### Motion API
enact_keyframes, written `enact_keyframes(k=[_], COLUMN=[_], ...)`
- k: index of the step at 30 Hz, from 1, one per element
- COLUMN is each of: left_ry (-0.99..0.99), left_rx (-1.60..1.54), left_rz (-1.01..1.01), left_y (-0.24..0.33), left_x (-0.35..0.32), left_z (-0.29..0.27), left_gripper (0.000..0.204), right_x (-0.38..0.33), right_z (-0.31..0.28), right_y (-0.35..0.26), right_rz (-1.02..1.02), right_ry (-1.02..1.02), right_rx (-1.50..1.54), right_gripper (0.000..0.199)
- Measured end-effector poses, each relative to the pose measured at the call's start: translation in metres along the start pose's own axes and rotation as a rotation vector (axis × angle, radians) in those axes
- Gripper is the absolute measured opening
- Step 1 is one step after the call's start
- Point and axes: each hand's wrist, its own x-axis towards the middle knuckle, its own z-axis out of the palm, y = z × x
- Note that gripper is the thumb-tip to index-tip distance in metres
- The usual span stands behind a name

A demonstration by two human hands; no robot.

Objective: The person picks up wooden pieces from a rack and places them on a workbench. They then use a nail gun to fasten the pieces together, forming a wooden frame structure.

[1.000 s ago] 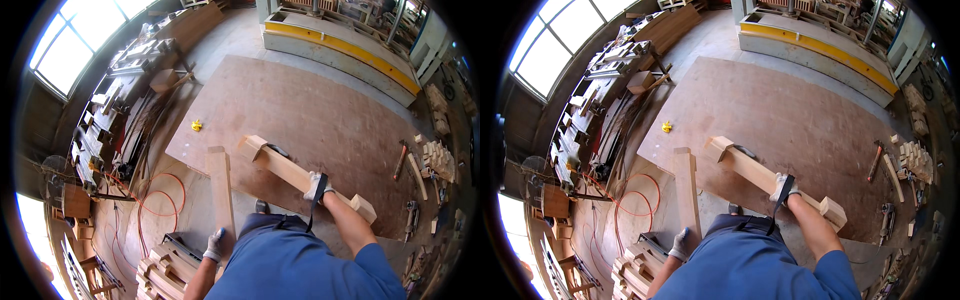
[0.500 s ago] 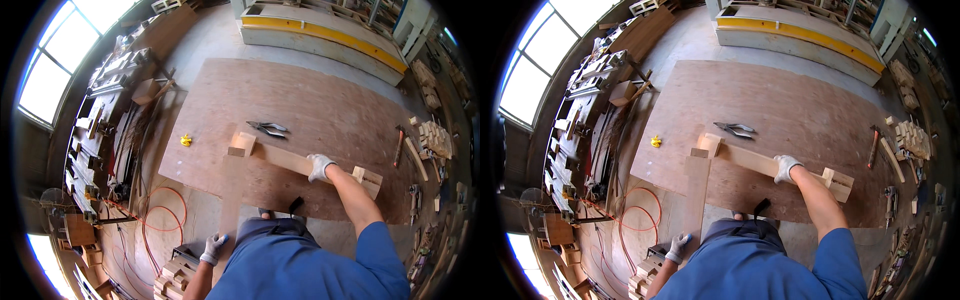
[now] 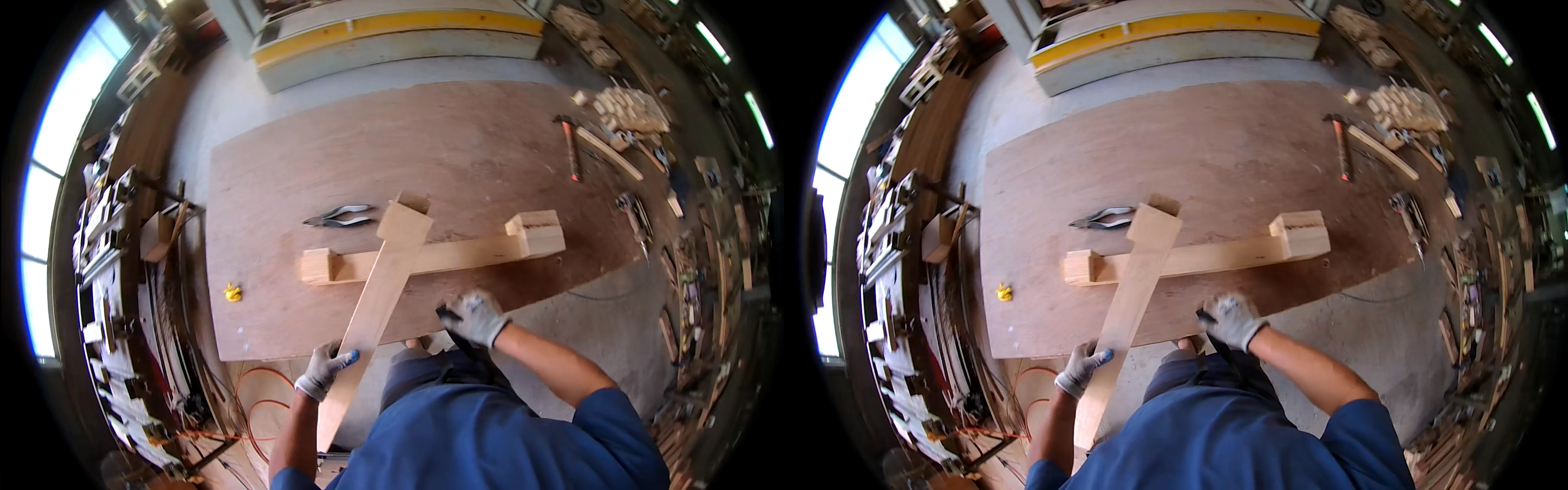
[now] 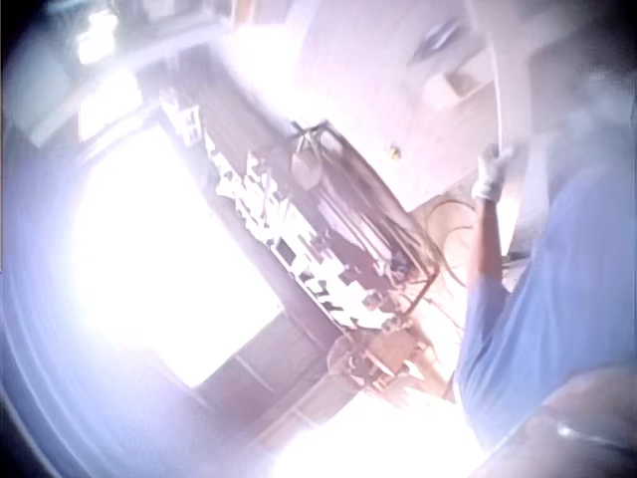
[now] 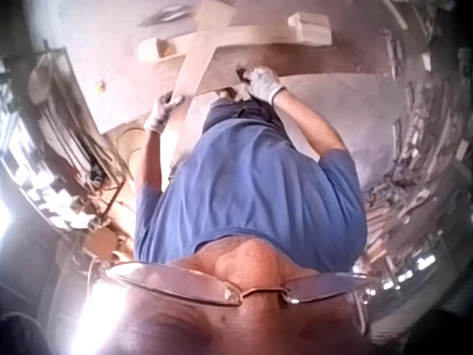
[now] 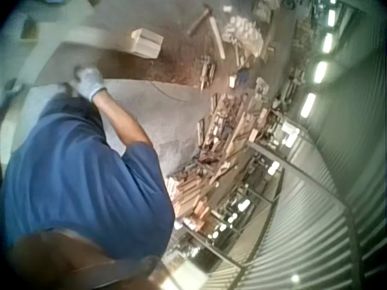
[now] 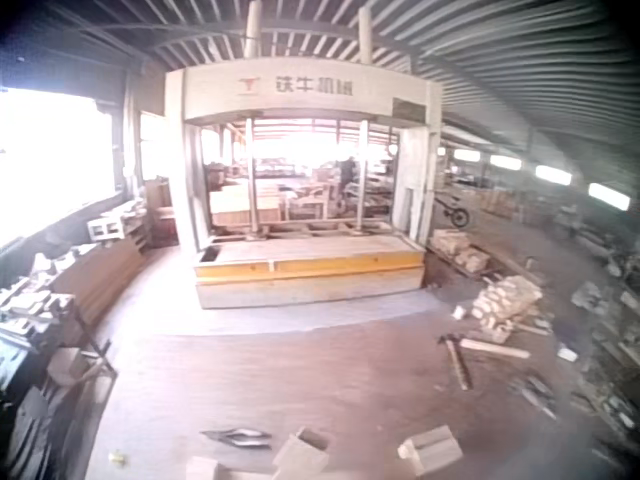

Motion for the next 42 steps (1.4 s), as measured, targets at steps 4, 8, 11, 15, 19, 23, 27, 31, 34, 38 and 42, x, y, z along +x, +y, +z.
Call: enact_keyframes(k=[4,8,11,15,19,23,27,31,34,38,42], left_ry=[-0.07,-0.106,-0.145,-0.069,-0.171,-0.187,-0.311,-0.303,-0.243,-0.119,-0.182], left_rx=[0.468,0.863,1.149,1.38,1.435,1.684,1.591,1.724,1.745,1.812,1.753], left_rz=[-0.016,0.034,0.151,0.28,0.345,0.315,0.152,0.274,0.505,0.51,0.613], left_y=[0.015,0.059,0.066,0.077,0.08,0.073,0.078,0.09,0.084,0.077,0.062], left_x=[0.048,0.063,0.084,0.091,0.104,0.091,0.084,0.092,0.119,0.165,0.21], left_z=[0.012,0.067,0.105,0.15,0.174,0.199,0.225,0.251,0.258,0.259,0.256], left_gripper=[0.067,0.073,0.074,0.069,0.07,0.085,0.088,0.098,0.085,0.075,0.078], right_x=[-0.073,-0.129,-0.172,-0.237,-0.287,-0.309,-0.319,-0.313,-0.314,-0.313,-0.319], right_z=[0.068,0.107,0.146,0.262,0.298,0.313,0.312,0.33,0.335,0.279,0.319], right_y=[0.009,0.042,0.075,0.141,0.156,0.136,0.121,0.121,0.12,0.095,0.055], right_rz=[0.21,0.35,0.584,0.355,0.558,0.988,1.184,1.019,1.061,1.33,1.45], right_ry=[-0.285,-0.485,-0.493,-0.231,-0.254,-0.2,-0.065,-0.038,0.038,0.251,0.401], right_rx=[0.391,0.327,0.396,0.244,0.323,0.856,1.207,1.101,1.095,1.31,1.39], right_gripper=[0.051,0.045,0.044,0.029,0.027,0.036,0.042,0.03,0.052,0.04,0.04])
